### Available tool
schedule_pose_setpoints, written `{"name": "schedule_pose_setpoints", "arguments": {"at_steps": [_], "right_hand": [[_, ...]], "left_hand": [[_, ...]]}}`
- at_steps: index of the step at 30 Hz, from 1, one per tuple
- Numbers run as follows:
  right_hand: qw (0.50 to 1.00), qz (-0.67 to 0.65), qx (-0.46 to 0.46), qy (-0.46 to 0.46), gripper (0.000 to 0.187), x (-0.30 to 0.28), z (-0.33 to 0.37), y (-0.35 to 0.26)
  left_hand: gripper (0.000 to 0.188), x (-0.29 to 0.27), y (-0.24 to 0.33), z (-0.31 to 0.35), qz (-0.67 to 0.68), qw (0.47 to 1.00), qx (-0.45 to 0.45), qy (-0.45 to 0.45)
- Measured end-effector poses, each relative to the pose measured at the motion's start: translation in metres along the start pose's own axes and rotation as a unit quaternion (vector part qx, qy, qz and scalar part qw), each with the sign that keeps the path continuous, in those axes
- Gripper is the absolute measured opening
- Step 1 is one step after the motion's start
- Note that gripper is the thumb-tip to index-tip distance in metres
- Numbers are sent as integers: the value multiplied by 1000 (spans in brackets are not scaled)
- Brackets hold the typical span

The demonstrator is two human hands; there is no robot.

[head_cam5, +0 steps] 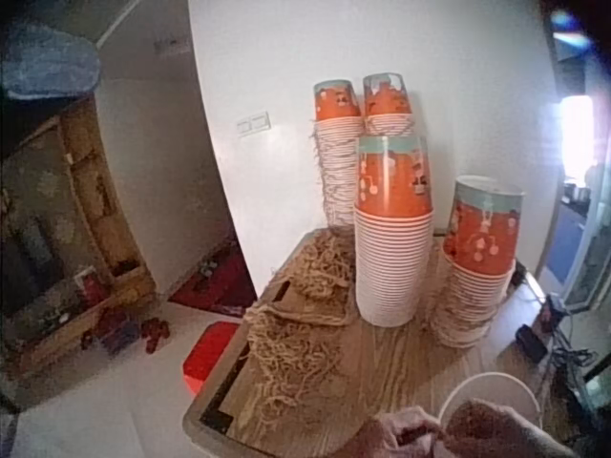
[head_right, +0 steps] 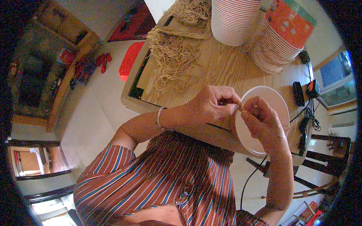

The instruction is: Threading string through holes in paper cups and stacking them on a table.

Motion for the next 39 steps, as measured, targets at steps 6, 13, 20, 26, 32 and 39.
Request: {"name": "schedule_pose_setpoints", "arguments": {"at_steps": [6,13,20,26,32,39], "right_hand": [[997,30,-58,-28,11,10,-2,19],[968,181,-148,96,24,18,2,7],[915,336,-167,148,13,22,4,1],[893,382,-180,157,6,25,8,-1],[863,433,-205,161,4,21,6,-2],[936,306,-130,118,13,4,-8,2]], "left_hand": [[12,-3,2,0,110,987,-115,-27],[14,-3,0,-1,78,993,-91,-21],[15,-3,-4,-3,27,997,-63,-21],[16,-4,-5,-6,-83,995,58,-1],[20,-5,10,-5,-189,977,101,-19],[20,-5,12,-3,-185,981,57,-21]]}}
Point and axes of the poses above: each hand's wrist, its own z-axis away from the middle knuckle, its own x-axis out of the palm, y = z × x, the point moved 1 cm from there along -z, towards the middle knuckle, and after that the axes turned 10 degrees about -y, right-handed, at the moved point
